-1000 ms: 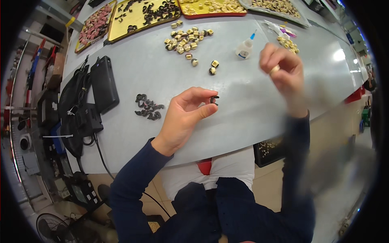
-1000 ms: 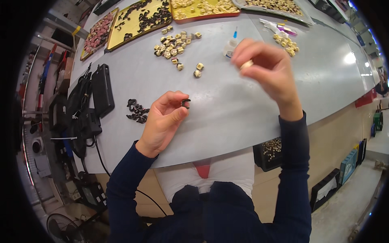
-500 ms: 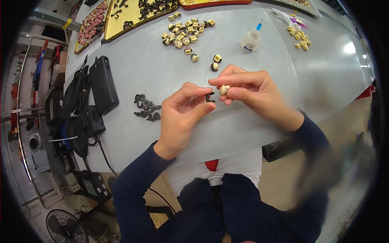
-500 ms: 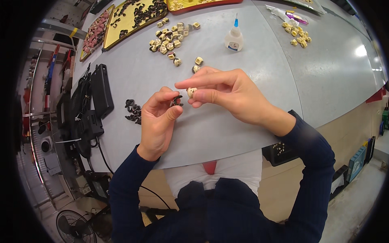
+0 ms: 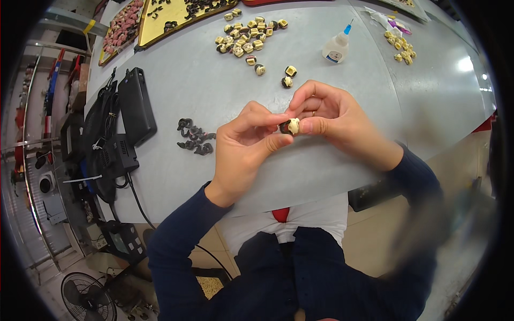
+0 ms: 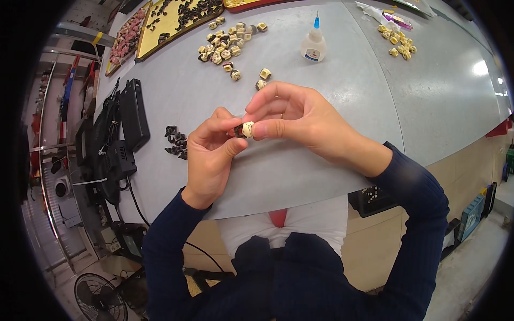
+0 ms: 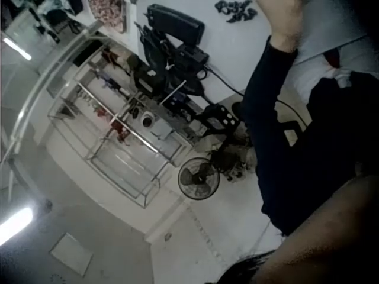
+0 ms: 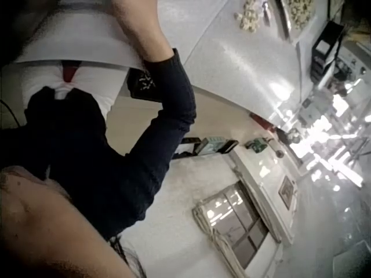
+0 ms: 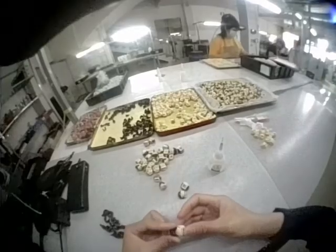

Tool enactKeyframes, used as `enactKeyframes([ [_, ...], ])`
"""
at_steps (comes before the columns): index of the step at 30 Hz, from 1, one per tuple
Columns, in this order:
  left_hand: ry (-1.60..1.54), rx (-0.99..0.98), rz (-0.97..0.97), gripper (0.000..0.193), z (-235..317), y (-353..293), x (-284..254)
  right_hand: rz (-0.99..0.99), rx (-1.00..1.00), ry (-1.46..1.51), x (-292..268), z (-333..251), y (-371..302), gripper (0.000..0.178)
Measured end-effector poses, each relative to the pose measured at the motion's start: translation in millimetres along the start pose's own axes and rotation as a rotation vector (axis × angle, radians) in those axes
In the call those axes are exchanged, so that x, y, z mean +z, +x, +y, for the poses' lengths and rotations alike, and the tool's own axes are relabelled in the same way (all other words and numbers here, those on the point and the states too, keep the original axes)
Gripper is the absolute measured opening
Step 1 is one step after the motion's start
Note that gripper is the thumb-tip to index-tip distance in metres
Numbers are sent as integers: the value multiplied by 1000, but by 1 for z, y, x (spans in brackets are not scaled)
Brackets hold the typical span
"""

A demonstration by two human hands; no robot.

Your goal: Applying glue to small black components and assembling them into gold housings on a factory workbench.

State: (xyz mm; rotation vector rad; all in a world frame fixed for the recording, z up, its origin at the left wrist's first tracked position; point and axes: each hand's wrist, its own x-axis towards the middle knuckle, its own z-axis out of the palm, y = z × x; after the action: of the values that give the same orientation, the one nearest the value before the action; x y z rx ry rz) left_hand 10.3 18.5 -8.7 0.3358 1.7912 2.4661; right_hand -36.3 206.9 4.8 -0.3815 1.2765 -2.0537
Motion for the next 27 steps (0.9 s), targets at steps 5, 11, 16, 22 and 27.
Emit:
enactKeyframes([
  [5, 193, 87, 1, 30, 2, -1, -3, -18, 29, 19, 3, -5, -1, 30],
  [11, 597, 254, -10, 32, 26, 9, -13, -74, 68, -30, 5, -11, 1, 35],
  [16, 1167, 276, 199, 21, 83, 16, -82, 173, -46, -162, -3, -14, 2, 27],
  [22, 1256, -66, 93, 15, 90, 5, -94, 185, -126, -324, -19, -12, 3, 20],
  [27, 1323, -162, 58, 19, 85, 3, -100, 234, -198, -562, -14, -10, 8, 19],
])
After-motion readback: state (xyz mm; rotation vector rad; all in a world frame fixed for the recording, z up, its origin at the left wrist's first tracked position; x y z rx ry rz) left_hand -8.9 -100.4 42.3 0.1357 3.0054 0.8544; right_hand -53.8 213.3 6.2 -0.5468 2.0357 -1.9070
